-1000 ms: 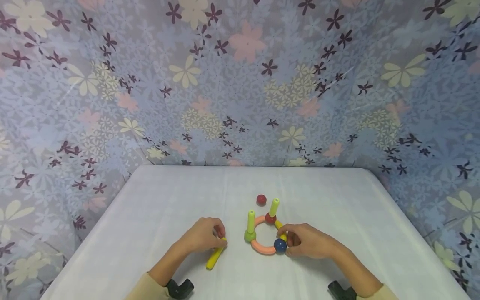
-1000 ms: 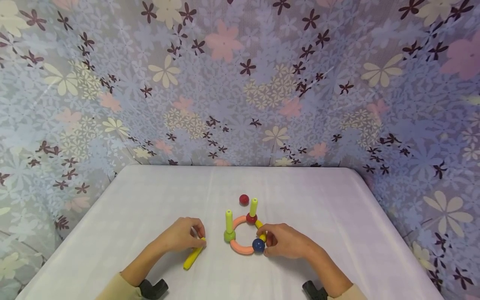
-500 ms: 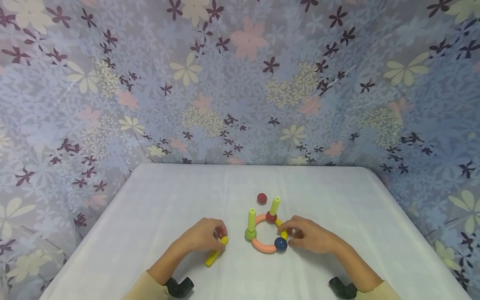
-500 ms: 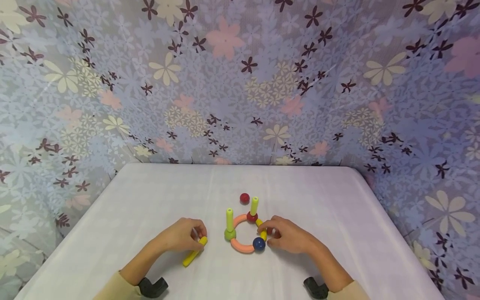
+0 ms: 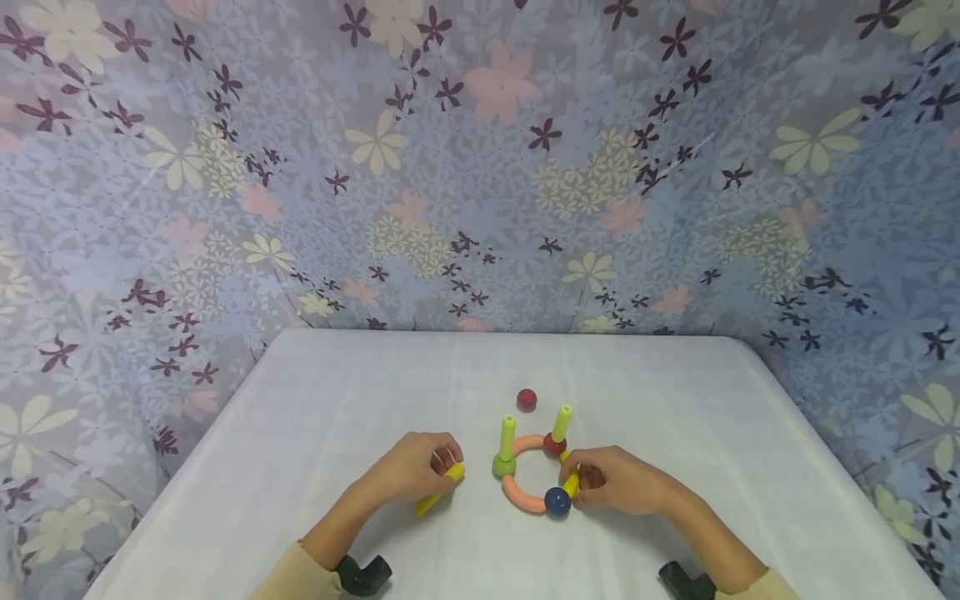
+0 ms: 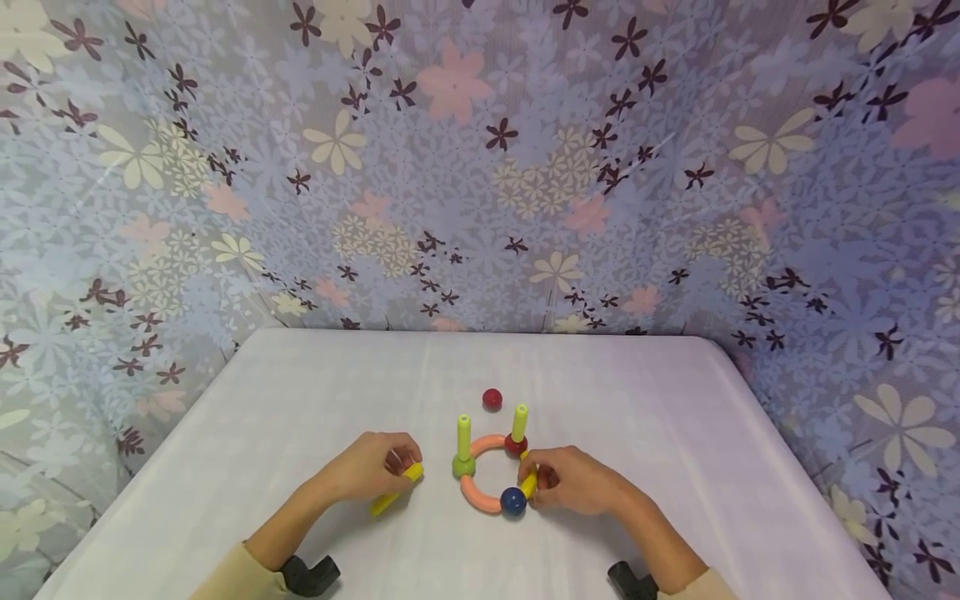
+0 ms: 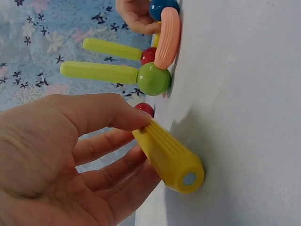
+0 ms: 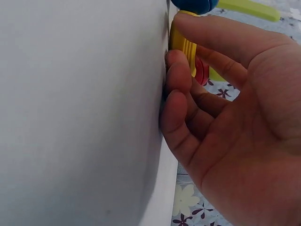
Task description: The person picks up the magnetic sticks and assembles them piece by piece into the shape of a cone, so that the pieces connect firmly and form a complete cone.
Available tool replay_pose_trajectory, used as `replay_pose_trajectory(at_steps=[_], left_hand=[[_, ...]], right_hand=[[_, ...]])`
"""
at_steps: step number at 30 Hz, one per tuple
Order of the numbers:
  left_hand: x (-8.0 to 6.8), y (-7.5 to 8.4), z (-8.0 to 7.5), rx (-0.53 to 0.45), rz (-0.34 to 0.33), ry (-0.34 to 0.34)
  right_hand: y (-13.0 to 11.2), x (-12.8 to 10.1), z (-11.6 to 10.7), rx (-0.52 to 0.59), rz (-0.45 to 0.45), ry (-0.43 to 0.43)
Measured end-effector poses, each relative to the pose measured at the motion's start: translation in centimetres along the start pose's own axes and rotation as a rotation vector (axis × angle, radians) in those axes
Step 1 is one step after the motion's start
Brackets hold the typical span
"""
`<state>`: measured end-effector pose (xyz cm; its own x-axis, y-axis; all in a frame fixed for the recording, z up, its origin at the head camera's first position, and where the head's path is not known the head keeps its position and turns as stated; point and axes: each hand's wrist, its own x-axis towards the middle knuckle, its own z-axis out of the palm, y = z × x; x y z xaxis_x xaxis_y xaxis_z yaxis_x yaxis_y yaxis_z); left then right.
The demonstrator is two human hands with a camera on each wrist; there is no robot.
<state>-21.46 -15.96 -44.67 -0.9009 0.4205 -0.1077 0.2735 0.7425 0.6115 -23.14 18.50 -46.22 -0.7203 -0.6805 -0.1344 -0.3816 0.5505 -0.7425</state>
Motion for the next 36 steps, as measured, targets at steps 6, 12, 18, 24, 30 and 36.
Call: replay_pose_trajectory(at_steps=[6, 12, 18, 24, 30, 36], left_hand=[[0.0, 0.0, 0.0, -0.006, 0.003, 0.011], [0.1, 0.0, 0.1, -0.028, -0.010, -0.003], [0.1, 0.3, 0.0, -0.053, 0.032, 0.015], [-0.1, 0.8, -0.2, -0.092, 0.124, -0.011], [0.0, 1.3, -0.3, -0.166, 0.171, 0.020], [0.3, 1.8, -0.2, -0.224, 0.193, 0.065]], right_hand=[[0.3, 0.0, -0.1, -0.033, 0.028, 0.004], [0.8, -0.1, -0.3, -0.097, 0.027, 0.061], [1.0, -0.1, -0.3, -0.116, -0.006, 0.087], [1.0, 0.0, -0.2, -0.087, -0.004, 0.071], [0.8, 0.0, -0.2, -0.069, -0.003, 0.064], [0.8, 0.0, -0.3, -0.067, 0.000, 0.059]])
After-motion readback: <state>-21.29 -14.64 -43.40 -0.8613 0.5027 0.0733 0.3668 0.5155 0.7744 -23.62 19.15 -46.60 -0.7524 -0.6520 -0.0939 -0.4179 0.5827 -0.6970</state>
